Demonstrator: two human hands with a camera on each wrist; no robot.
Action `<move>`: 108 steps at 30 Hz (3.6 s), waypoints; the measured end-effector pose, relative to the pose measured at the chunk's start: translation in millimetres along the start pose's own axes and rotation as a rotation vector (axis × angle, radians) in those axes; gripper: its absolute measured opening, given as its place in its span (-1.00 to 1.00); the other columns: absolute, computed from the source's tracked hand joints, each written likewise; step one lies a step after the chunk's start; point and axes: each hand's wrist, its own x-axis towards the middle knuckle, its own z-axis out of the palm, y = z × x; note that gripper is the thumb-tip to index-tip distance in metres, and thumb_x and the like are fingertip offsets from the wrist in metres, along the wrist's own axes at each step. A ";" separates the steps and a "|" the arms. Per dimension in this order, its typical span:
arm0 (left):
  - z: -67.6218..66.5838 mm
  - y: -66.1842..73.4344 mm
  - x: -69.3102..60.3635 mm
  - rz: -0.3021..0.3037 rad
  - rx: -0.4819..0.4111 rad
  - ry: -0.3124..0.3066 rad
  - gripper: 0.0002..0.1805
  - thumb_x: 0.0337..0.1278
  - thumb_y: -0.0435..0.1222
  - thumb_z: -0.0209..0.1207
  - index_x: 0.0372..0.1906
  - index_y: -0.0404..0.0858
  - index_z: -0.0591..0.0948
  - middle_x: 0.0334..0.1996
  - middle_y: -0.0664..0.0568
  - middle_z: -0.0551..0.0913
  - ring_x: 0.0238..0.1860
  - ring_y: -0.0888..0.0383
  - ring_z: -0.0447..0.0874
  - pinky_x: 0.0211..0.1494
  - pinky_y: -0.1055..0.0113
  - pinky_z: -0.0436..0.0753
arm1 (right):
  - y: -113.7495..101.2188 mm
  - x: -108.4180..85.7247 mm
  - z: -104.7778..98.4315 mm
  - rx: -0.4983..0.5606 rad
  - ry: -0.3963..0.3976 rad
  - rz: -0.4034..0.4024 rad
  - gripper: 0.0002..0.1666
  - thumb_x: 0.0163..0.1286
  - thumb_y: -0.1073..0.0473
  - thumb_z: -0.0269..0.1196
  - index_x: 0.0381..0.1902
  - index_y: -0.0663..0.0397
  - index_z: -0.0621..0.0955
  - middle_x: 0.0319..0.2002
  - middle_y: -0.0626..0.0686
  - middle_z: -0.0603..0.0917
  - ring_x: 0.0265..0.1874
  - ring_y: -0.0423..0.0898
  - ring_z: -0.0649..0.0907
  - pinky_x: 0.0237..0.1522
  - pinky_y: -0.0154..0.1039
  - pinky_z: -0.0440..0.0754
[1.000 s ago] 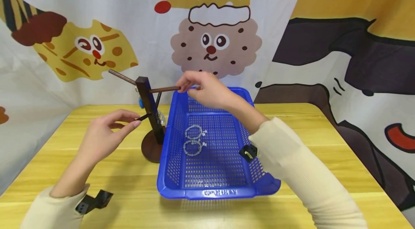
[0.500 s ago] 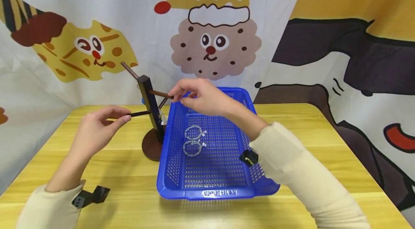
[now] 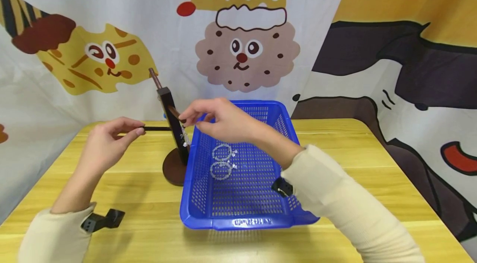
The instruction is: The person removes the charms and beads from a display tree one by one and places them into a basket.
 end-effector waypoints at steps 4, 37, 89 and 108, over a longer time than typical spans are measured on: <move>-0.6 -0.9 1.8 -0.007 0.007 -0.010 -0.84 0.16 -0.34 0.15 -0.24 -0.35 0.65 -0.38 -0.14 0.68 -0.29 -0.03 0.63 -0.18 0.03 0.59 | -0.3 -0.1 3.5 -0.006 -0.010 0.001 -0.62 0.15 0.55 0.01 -0.07 0.32 0.57 -0.21 0.05 0.65 -0.15 -0.11 0.60 -0.09 -0.24 0.54; -5.5 -12.9 23.9 -0.013 0.049 -0.091 -0.80 0.21 -0.33 0.10 -0.18 -0.38 0.65 -0.28 -0.22 0.66 -0.19 -0.13 0.59 -0.29 0.16 0.44 | -20.2 15.7 34.2 -0.031 -0.107 -0.063 -0.53 0.19 0.52 -0.02 0.08 0.27 0.48 -0.11 0.03 0.61 -0.09 -0.24 0.54 -0.24 -0.39 0.53; -7.1 -14.1 26.8 -0.078 0.040 -0.150 -0.73 0.25 -0.26 0.06 -0.13 -0.36 0.63 -0.22 -0.22 0.64 -0.16 -0.10 0.56 -0.23 0.14 0.44 | 32.5 -12.5 28.3 0.021 -0.339 0.227 -0.58 0.29 0.41 0.09 0.13 0.25 0.44 0.13 0.16 0.47 0.05 0.02 0.51 -0.03 -0.34 0.50; -8.0 -13.2 25.6 -0.089 0.043 -0.153 -0.72 0.26 -0.25 0.05 -0.11 -0.35 0.63 -0.21 -0.22 0.64 -0.15 -0.11 0.56 -0.22 0.12 0.44 | 53.0 -9.8 48.9 -0.044 -0.400 0.242 -0.54 0.32 0.23 0.16 0.18 0.16 0.43 0.19 0.05 0.42 0.17 -0.04 0.39 0.10 -0.14 0.42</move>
